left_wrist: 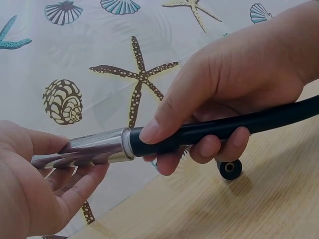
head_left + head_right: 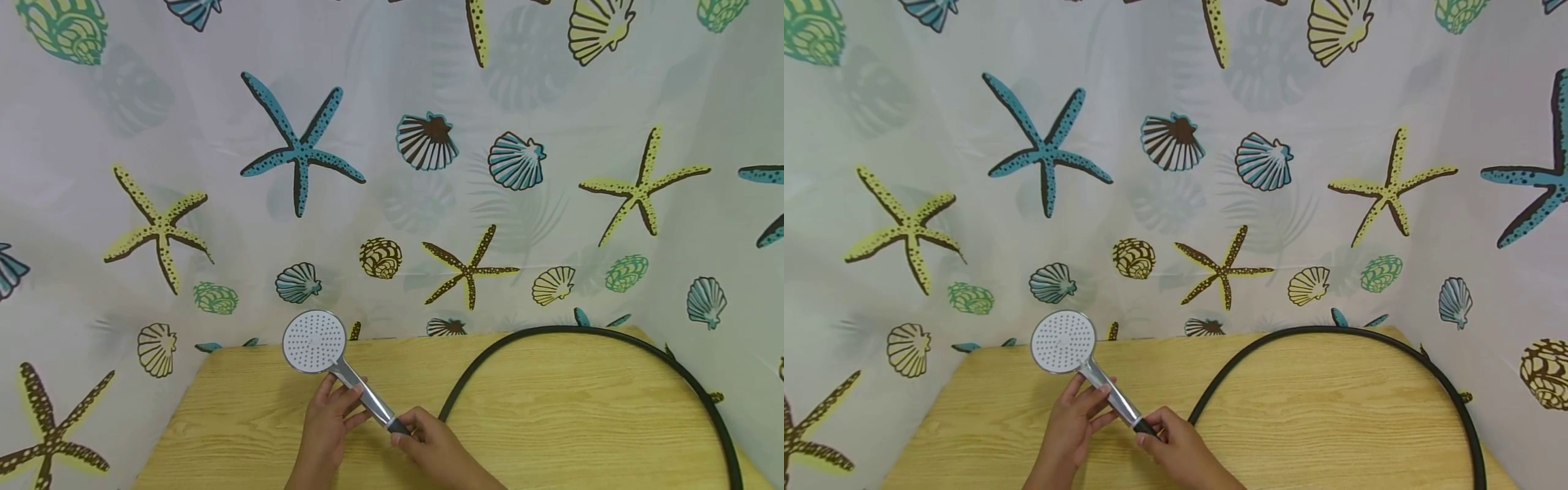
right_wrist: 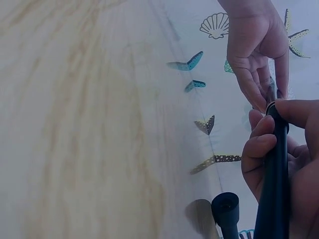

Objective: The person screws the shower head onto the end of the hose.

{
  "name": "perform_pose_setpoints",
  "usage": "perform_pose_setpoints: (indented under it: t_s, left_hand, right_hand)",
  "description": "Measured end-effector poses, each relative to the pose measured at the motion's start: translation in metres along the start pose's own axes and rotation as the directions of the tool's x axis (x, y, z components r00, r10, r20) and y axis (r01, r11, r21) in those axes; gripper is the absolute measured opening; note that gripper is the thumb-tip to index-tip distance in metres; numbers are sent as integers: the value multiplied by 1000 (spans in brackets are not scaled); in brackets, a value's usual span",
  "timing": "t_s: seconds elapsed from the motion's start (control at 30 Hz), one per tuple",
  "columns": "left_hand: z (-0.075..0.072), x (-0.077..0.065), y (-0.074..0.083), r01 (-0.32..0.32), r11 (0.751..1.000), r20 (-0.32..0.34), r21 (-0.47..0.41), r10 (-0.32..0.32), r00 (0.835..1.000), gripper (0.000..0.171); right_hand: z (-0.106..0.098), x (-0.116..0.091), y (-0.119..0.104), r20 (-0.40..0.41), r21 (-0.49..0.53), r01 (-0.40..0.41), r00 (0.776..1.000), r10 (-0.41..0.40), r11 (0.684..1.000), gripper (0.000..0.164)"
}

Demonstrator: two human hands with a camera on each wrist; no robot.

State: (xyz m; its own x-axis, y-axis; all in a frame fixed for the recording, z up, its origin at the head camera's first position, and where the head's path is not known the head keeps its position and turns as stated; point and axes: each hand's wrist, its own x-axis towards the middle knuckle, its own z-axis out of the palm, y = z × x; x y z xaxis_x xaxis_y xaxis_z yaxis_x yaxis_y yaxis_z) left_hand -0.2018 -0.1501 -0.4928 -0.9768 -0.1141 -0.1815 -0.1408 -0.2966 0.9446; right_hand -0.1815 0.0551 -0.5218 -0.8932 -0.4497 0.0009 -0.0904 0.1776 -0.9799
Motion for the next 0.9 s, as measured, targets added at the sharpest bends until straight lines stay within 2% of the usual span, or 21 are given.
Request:
perform_pose_setpoints:
  t_s: [0.9]
  left_hand:
    - [0, 2, -1, -3, 1000, -11, -8, 3, 1000, 64]
  right_hand:
    - [-3, -2, 0, 37, 4, 19, 999, -19, 1000, 25]
